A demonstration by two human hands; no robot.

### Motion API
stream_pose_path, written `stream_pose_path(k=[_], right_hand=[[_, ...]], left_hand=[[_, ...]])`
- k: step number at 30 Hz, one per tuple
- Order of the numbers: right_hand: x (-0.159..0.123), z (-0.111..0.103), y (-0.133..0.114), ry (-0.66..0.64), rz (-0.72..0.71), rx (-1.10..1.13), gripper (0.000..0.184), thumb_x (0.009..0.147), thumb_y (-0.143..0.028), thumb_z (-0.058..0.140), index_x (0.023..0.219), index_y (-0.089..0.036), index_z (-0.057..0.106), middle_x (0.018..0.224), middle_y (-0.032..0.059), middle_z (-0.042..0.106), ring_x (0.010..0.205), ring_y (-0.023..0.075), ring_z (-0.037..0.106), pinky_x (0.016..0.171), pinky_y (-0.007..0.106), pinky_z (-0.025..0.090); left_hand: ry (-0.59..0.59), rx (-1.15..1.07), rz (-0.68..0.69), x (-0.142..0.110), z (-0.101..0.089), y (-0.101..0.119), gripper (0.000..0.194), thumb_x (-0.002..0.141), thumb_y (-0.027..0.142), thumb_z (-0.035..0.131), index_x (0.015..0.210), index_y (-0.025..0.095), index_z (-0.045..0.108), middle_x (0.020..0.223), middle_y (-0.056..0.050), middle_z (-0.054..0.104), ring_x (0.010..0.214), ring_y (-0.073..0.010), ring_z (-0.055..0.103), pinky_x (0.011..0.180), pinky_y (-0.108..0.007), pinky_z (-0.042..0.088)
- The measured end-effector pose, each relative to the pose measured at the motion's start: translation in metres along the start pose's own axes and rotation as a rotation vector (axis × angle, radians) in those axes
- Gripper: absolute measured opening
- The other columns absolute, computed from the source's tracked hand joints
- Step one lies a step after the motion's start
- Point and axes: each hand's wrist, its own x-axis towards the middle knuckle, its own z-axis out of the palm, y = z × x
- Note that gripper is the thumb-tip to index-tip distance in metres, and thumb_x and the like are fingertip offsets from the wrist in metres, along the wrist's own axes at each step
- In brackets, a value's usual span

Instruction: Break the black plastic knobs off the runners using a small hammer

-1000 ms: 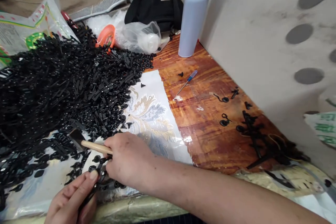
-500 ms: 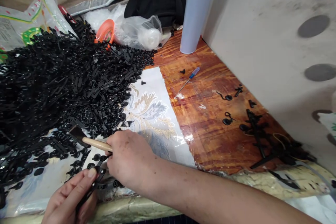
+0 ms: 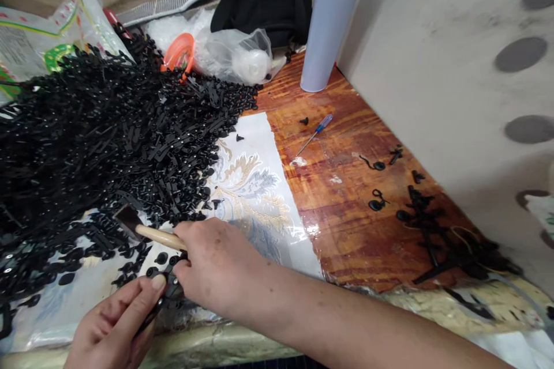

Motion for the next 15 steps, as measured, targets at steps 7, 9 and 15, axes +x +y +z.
stream_pose_path(k=[7,9,15], right_hand=[[-0.048,-0.030,0.006,0.012,-0.234,-0.147,0.039,0.100,-0.022,0.033,0.134,-0.027,0.050,0.103,0.0060,0.074,0.073,0.0190,0.070,0.064,0.029,0.056],[-0.056,-0.030,0.011,0.005,-0.265,-0.266,0.044,0.098,-0.017,0.032,0.138,-0.023,0.049,0.105,0.0091,0.075,0.077,0.0220,0.072,0.064,0.032,0.059],[-0.066,-0.031,0.017,0.145,-0.367,-0.312,0.054,0.097,-0.020,0.040,0.149,-0.031,0.035,0.112,0.0062,0.074,0.082,0.0204,0.074,0.068,0.026,0.061]], left_hand=[[-0.031,0.079,0.131,0.002,-0.001,-0.010,0.044,0.068,0.054,0.074,0.053,0.019,0.051,0.047,0.008,0.030,0.046,-0.0082,0.024,0.042,-0.018,0.021],[-0.037,0.078,0.152,0.003,0.000,-0.013,0.046,0.069,0.058,0.070,0.054,0.019,0.051,0.048,0.008,0.030,0.047,-0.0086,0.023,0.043,-0.019,0.020],[-0.009,0.056,0.201,0.003,0.005,-0.017,0.043,0.072,0.056,0.066,0.054,0.020,0.052,0.048,0.008,0.032,0.045,-0.0095,0.024,0.043,-0.022,0.022]])
